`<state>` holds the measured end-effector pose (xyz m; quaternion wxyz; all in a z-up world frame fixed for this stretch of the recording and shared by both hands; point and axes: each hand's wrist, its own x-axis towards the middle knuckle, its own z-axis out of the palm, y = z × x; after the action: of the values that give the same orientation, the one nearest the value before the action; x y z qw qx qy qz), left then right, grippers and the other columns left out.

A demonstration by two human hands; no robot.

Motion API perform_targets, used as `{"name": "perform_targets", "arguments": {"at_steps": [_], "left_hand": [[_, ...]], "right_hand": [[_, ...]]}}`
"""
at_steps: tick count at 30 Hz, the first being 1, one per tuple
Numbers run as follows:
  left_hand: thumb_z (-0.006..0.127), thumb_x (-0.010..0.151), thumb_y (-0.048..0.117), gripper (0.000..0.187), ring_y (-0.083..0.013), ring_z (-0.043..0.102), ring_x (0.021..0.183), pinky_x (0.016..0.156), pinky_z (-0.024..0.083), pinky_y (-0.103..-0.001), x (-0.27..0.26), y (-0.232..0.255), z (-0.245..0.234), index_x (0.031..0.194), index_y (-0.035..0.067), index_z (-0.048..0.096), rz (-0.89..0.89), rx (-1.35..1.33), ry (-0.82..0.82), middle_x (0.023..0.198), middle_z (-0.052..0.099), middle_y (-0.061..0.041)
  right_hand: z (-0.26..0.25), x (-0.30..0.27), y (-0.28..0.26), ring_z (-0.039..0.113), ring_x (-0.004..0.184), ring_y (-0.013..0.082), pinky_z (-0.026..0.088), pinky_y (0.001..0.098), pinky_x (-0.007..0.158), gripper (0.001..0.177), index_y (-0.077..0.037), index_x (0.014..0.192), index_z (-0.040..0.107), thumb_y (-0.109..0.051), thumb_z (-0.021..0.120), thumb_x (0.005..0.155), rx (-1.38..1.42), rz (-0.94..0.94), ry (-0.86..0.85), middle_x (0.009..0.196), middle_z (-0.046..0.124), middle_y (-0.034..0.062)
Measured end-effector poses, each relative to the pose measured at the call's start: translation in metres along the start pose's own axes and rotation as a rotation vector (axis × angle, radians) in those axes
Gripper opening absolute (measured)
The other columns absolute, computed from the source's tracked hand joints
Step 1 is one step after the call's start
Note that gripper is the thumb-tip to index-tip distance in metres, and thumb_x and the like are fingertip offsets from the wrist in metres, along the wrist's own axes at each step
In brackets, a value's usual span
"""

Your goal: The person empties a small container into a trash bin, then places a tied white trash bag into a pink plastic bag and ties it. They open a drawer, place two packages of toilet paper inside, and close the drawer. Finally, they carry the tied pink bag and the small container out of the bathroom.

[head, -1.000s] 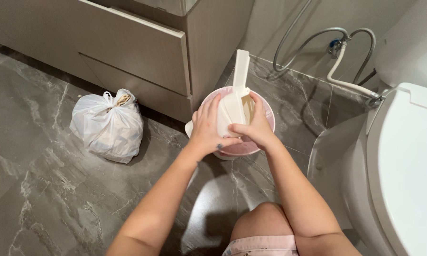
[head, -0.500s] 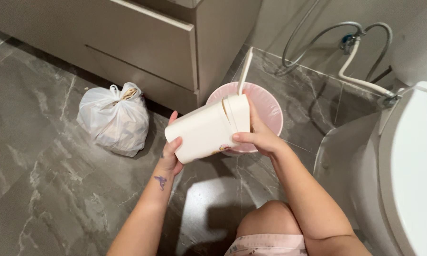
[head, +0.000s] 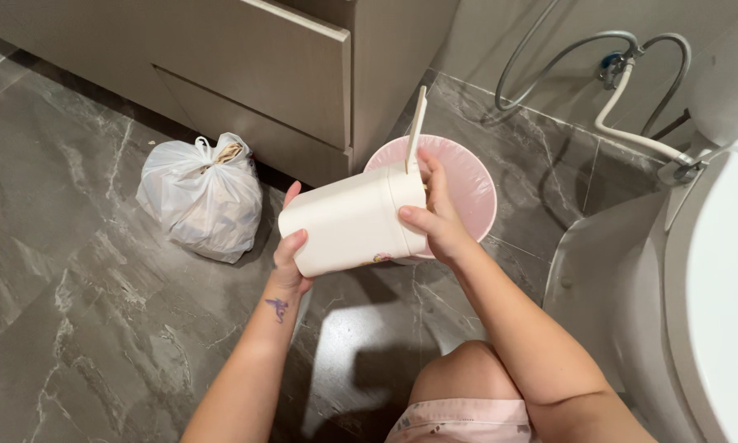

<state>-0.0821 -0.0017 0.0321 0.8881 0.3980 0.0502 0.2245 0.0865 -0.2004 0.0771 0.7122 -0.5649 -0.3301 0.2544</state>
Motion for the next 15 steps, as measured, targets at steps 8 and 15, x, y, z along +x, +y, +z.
{"name": "perform_targets", "arguments": {"at_steps": [8,15], "left_hand": [[0.073,0.078,0.04,0.1,-0.0335,0.048,0.142,0.118,0.041,-0.048,0.006,0.001,-0.017,0.163,0.015,0.026,0.005,-0.048,-0.009,0.152,0.048,-0.015],[0.06,0.078,0.071,0.089,-0.0511,0.056,0.119,0.086,0.049,-0.067,0.017,-0.022,-0.039,0.147,0.015,0.048,-0.403,-0.385,-0.066,0.14,0.056,-0.022]], "right_hand": [[0.011,0.006,-0.001,0.046,0.14,0.0344,0.038,0.0446,0.117,0.122,-0.011,0.166,0.006,-0.041,0.081,0.074,-0.101,0.09,-0.001,0.15,0.041,0.0215],[-0.012,0.055,-0.022,0.05,0.14,0.0315,0.04,0.046,0.117,0.104,-0.014,0.164,0.004,-0.074,0.047,0.091,0.268,0.119,0.051,0.158,0.044,0.0173]]}}
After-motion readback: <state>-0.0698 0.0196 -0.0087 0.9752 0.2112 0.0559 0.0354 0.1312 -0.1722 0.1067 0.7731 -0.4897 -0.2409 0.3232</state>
